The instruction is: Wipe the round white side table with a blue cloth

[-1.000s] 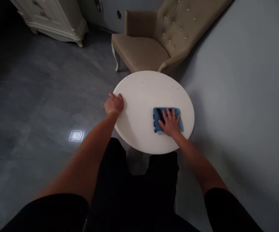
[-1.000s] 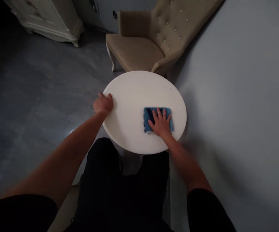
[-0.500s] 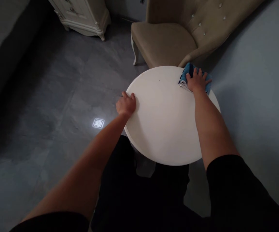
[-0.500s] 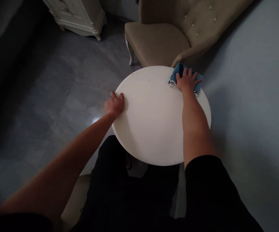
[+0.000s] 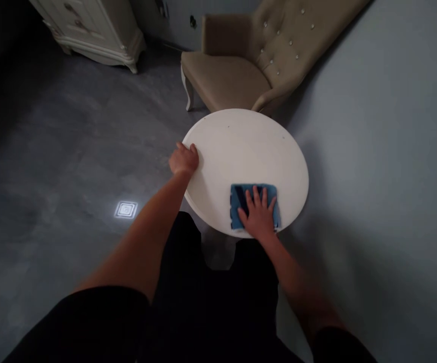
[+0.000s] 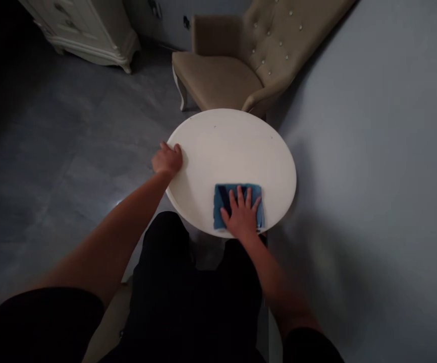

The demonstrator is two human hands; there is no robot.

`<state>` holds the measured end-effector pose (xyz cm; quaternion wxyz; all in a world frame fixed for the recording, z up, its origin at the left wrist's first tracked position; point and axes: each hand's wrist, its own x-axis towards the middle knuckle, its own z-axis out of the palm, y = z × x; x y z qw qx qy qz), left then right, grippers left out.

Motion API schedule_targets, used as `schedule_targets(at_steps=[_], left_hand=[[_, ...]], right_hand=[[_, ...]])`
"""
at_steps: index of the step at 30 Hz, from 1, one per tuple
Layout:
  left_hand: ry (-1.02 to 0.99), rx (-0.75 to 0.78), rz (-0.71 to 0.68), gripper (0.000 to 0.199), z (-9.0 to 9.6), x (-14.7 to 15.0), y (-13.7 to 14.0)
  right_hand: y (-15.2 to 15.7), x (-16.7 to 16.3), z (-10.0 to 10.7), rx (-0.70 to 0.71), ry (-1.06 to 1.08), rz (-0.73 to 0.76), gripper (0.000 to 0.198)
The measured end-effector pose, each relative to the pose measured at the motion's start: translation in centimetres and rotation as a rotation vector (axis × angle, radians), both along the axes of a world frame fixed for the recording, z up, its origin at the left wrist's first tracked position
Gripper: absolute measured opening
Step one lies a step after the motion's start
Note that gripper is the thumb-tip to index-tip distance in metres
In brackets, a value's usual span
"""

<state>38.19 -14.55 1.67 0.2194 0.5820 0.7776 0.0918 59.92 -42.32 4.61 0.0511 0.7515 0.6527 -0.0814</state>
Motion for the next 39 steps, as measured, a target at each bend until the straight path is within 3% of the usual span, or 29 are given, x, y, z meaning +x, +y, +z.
schedule_targets(at_steps=[3, 5, 7, 10, 15, 19, 22, 25, 28, 31, 35, 39], left_hand=[[-0.015, 0.007, -0.012, 0.067, 0.4, -0.1, -0.1], [-0.016, 0.003, -0.013, 0.067, 0.7, -0.1, -0.2], [-0.008, -0.006, -0.007, 0.068, 1.0, -0.2, -0.1], [0.005, -0.019, -0.005, 0.067, 1.3, -0.2, 0.0], [0.033, -0.031, -0.003, 0.066, 1.3, 0.0, 0.5], [0.077, -0.051, 0.006, 0.065, 1.0, 0.4, 0.9], [0.104, -0.078, 0.018, 0.064, 0.7, 0.5, 1.2], [0.109, -0.098, 0.013, 0.064, 0.5, 0.6, 1.3], [0.109, -0.090, 0.011, 0.064, 0.3, 0.5, 1.3], [0.095, -0.079, 0.015, 0.063, 0.4, 0.4, 1.1], [0.064, -0.069, 0.005, 0.063, 0.9, 0.4, 0.7], [0.042, -0.047, -0.007, 0.064, 1.2, 0.3, 0.3]], right_hand=[[-4.9, -2.3, -0.2, -0.024, 0.036, -0.007, 0.089], [-4.9, -2.4, -0.2, -0.025, 0.046, -0.005, 0.089], [-2.4, -1.4, -0.1, -0.011, 0.043, 0.017, 0.086], [4.7, 1.2, 0.4, 0.027, 0.019, -0.008, 0.081], [20.2, 6.4, 0.5, 0.093, 0.017, -0.182, 0.081], [31.2, 11.1, -0.2, 0.119, 0.039, -0.239, 0.082], [37.2, 14.3, -1.1, 0.144, 0.058, -0.258, 0.083], [40.4, 16.0, -2.2, 0.147, 0.064, -0.256, 0.086], [40.0, 15.9, -2.7, 0.150, 0.037, -0.212, 0.090], [36.4, 14.1, -2.3, 0.140, 0.029, -0.167, 0.088], [27.9, 10.0, -0.9, 0.107, 0.011, -0.148, 0.082], [15.7, 4.0, 0.2, 0.108, 0.017, -0.075, 0.081]])
